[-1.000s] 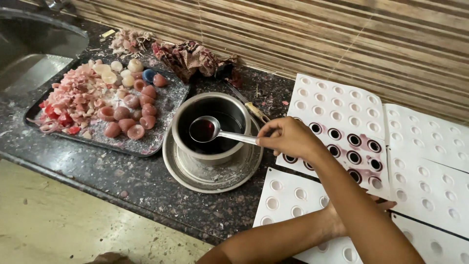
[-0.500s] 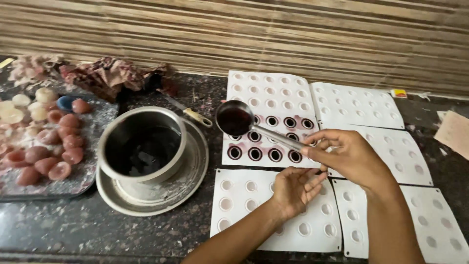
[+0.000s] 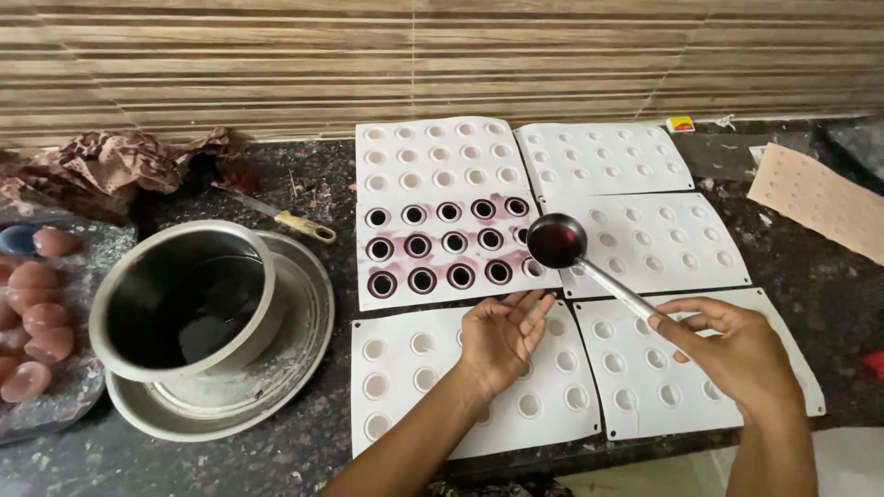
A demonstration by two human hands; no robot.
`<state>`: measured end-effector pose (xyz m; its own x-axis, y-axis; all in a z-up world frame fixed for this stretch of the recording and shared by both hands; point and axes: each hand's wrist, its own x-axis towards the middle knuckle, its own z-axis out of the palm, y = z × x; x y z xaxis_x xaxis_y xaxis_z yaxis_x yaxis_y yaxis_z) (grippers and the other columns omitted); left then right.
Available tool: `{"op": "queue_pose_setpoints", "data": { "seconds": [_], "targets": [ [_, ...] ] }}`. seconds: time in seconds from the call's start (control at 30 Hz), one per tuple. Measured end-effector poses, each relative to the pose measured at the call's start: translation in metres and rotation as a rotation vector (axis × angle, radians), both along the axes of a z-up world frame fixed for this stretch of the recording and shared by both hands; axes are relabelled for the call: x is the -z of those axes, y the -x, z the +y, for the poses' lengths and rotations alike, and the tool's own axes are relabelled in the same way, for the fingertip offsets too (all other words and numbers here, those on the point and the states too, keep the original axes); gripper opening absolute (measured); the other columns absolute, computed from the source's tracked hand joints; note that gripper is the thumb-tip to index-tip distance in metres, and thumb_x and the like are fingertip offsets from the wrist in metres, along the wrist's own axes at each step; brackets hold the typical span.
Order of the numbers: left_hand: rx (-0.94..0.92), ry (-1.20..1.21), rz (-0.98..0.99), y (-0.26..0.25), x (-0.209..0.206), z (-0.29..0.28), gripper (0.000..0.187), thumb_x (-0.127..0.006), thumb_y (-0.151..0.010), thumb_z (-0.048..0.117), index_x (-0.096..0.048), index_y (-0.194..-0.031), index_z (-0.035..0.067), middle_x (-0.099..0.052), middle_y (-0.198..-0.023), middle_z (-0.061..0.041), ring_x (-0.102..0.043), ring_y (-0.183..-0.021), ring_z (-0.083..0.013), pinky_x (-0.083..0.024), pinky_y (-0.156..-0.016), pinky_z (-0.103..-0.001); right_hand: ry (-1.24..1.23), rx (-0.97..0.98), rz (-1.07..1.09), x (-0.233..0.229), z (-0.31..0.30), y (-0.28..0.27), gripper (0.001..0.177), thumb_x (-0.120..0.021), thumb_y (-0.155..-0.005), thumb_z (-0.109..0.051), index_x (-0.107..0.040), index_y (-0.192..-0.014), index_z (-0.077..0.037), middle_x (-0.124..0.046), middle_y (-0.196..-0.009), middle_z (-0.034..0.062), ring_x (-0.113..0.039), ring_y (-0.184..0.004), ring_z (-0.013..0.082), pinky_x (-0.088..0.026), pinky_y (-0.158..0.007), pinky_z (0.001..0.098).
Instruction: The recorder is pouring liquid wax into small molds using a ladle.
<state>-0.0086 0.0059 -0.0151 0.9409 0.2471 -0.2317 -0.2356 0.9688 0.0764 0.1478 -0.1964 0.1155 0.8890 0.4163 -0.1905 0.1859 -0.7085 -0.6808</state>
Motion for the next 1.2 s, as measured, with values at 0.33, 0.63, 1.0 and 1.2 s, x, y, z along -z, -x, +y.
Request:
{"op": "queue_pose_setpoints", "data": {
  "seconds": [0.33,0.63,1.0,1.2],
  "targets": [
    [-0.017,0.036,0.033,0.001,-0.002,0.000,0.060,-0.048,-0.080,0.014,-0.049,-0.137,-0.005,-0.054,-0.148,-0.015,-0.059,-0.133,-0.0279,-0.058,-0.091,-0.033,0.124,0.090,0.016,0.013,0.001,0.001,0.032,-0.086,-0.079,-0.033,-0.084,-0.105,-0.016,-0.080,-0.087,0.0119,-0.075,-0.068,0.0187,-0.051,-0.065,0.0299],
    [-0.013,0.030,0.041,0.004,-0.011,-0.001,0.063,-0.048,-0.082,0.014,-0.046,-0.142,-0.006,-0.054,-0.149,-0.016,-0.059,-0.133,-0.0266,-0.058,-0.092,-0.033,0.202,0.116,-0.025,0.008,0.004,0.002,0.031,-0.087,-0.077,-0.035,-0.085,-0.103,-0.019,-0.079,-0.089,0.0082,-0.075,-0.070,0.0179,-0.043,-0.057,0.0338],
    [-0.008,0.031,0.032,0.004,-0.007,0.000,0.068,-0.047,-0.083,0.014,-0.042,-0.147,-0.007,-0.052,-0.151,-0.016,-0.058,-0.133,-0.0259,-0.058,-0.094,-0.032,0.126,0.046,-0.114,0.008,0.000,0.011,0.030,-0.084,-0.078,-0.033,-0.084,-0.106,-0.021,-0.077,-0.084,0.0065,-0.075,-0.067,0.0159,-0.049,-0.059,0.0303],
    [-0.005,0.031,0.045,0.005,-0.012,0.000,0.069,-0.047,-0.082,0.015,-0.042,-0.148,-0.006,-0.053,-0.151,-0.016,-0.058,-0.134,-0.0251,-0.058,-0.094,-0.032,0.140,0.019,-0.192,0.004,0.002,0.020,0.031,-0.083,-0.078,-0.036,-0.084,-0.106,-0.021,-0.077,-0.083,0.0051,-0.069,-0.064,0.0182,-0.048,-0.058,0.0325]
  ]
}}
